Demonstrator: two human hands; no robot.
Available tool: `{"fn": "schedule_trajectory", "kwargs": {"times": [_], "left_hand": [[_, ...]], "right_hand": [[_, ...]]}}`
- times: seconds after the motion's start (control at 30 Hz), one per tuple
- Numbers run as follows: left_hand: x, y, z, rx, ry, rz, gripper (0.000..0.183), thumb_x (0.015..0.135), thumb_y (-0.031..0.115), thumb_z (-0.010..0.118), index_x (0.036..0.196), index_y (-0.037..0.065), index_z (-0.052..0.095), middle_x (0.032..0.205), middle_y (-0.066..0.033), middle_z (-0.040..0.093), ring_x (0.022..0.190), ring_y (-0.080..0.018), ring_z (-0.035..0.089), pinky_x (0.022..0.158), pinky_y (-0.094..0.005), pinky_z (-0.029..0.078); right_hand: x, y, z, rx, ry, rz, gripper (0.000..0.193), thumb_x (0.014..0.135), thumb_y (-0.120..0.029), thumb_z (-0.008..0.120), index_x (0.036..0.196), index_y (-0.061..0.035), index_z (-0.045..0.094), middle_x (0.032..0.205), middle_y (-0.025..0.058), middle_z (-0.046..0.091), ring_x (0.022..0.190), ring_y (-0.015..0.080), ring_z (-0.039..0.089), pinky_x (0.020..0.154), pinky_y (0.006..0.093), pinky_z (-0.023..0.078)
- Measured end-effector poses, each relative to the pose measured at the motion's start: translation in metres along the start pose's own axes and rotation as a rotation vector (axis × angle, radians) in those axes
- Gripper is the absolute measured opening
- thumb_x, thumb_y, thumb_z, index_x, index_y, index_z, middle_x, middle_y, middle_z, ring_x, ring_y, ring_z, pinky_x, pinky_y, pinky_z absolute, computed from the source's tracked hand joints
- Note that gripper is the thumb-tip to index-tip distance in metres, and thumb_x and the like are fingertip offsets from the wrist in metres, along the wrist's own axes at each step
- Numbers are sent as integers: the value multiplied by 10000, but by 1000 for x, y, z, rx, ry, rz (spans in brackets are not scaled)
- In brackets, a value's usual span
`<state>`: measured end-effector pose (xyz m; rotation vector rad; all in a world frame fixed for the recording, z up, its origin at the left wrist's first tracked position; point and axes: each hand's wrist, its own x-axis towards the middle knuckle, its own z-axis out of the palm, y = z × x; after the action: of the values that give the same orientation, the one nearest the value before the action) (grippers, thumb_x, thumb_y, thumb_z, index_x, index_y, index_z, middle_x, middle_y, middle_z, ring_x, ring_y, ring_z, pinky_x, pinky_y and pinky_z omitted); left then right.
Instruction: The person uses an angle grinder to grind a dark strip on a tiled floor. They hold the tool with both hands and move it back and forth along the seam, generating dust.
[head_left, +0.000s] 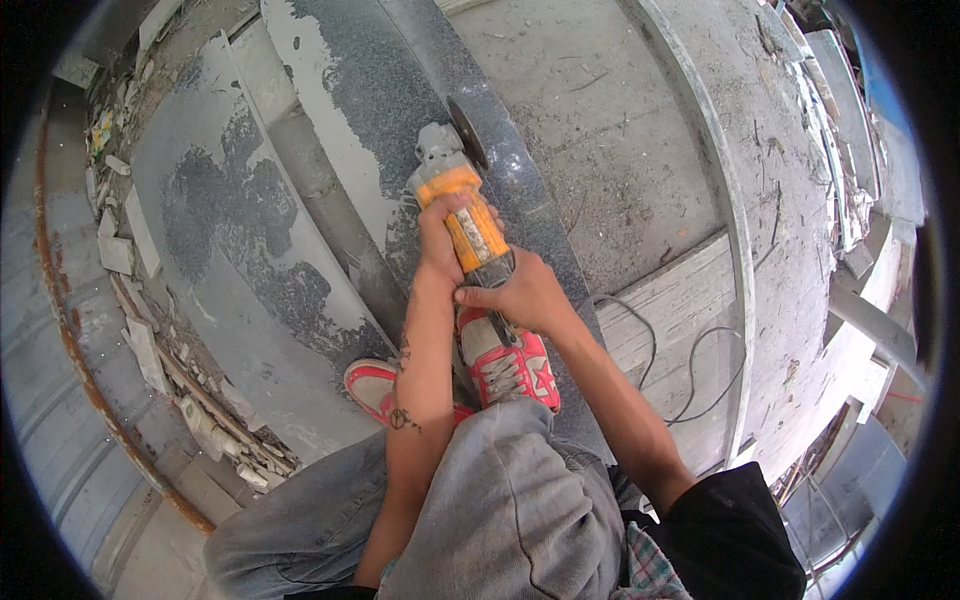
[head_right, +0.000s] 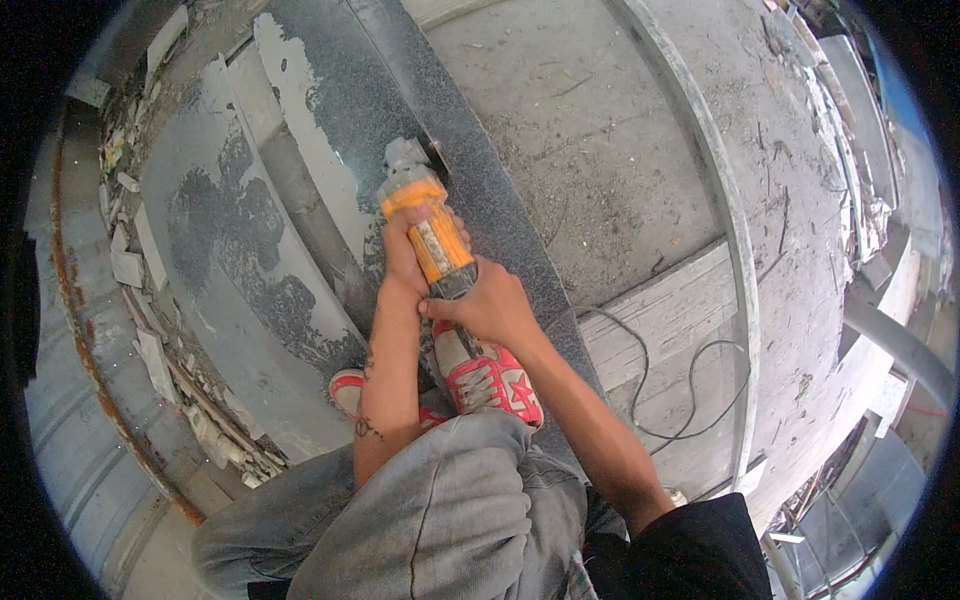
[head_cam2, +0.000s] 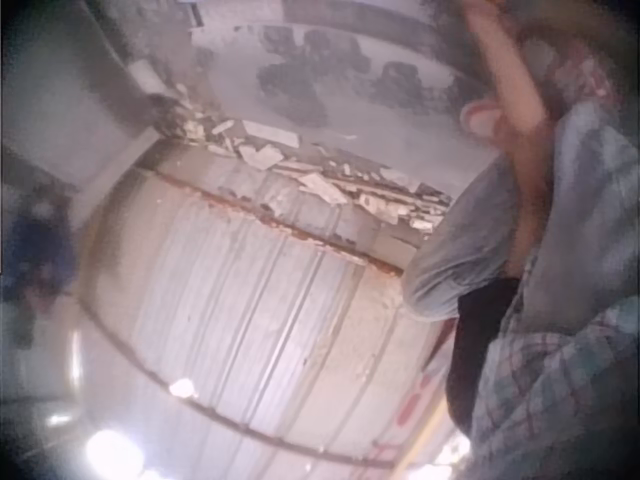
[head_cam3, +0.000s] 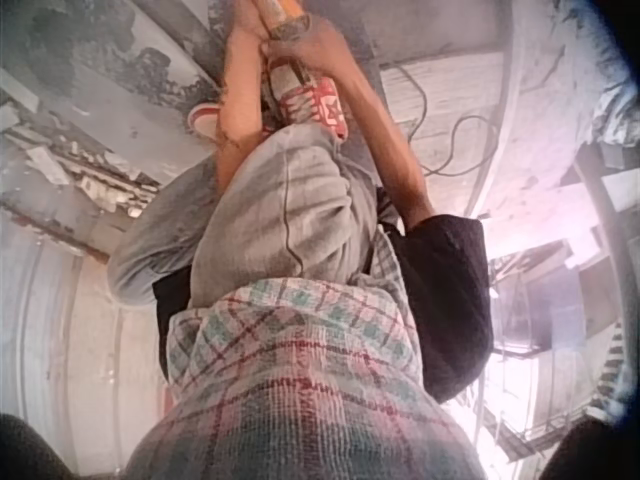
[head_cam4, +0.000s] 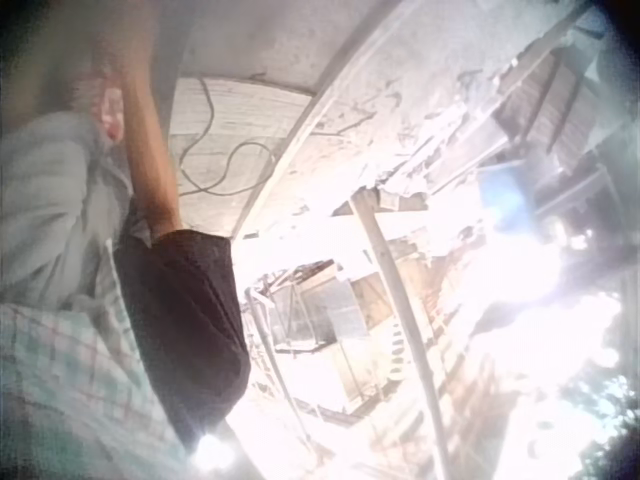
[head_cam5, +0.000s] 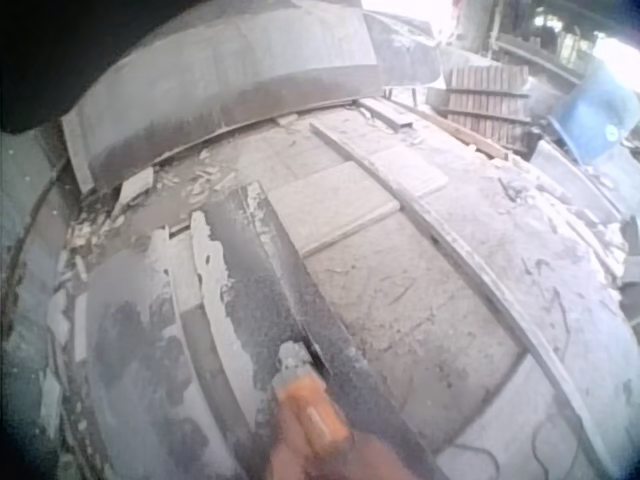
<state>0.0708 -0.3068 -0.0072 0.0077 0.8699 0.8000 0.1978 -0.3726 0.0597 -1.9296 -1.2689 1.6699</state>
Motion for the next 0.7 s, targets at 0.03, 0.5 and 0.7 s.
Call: {"fn": "schedule_trajectory", "kwargs": {"times": [0.03,0.5,0.7], "left_hand": [[5,5,1,18,3,6,409,726,296,607,1009,12,527,799,-142,589,681,-270,621,625,-399,548],[-7,-8,-1,5,9,-25,413,714,302,622,989,7,534,803,-129,582,692,-265,618,643,-401,543],[-6,-9,-1,32,15,3,420,712,310,629,985,5,536,797,-131,580,689,-266,617,649,-398,542]], "right_hand": [[7,-2,-1,0,-17,3,608,621,-373,844,1046,7,631,946,170,688,899,288,667,836,369,490],[-7,7,3,0,4,23,683,589,-429,846,1048,20,612,968,203,677,921,341,656,834,392,493],[-4,9,3,7,4,16,694,578,-462,842,1035,9,616,947,221,677,922,368,657,827,405,496]]}}
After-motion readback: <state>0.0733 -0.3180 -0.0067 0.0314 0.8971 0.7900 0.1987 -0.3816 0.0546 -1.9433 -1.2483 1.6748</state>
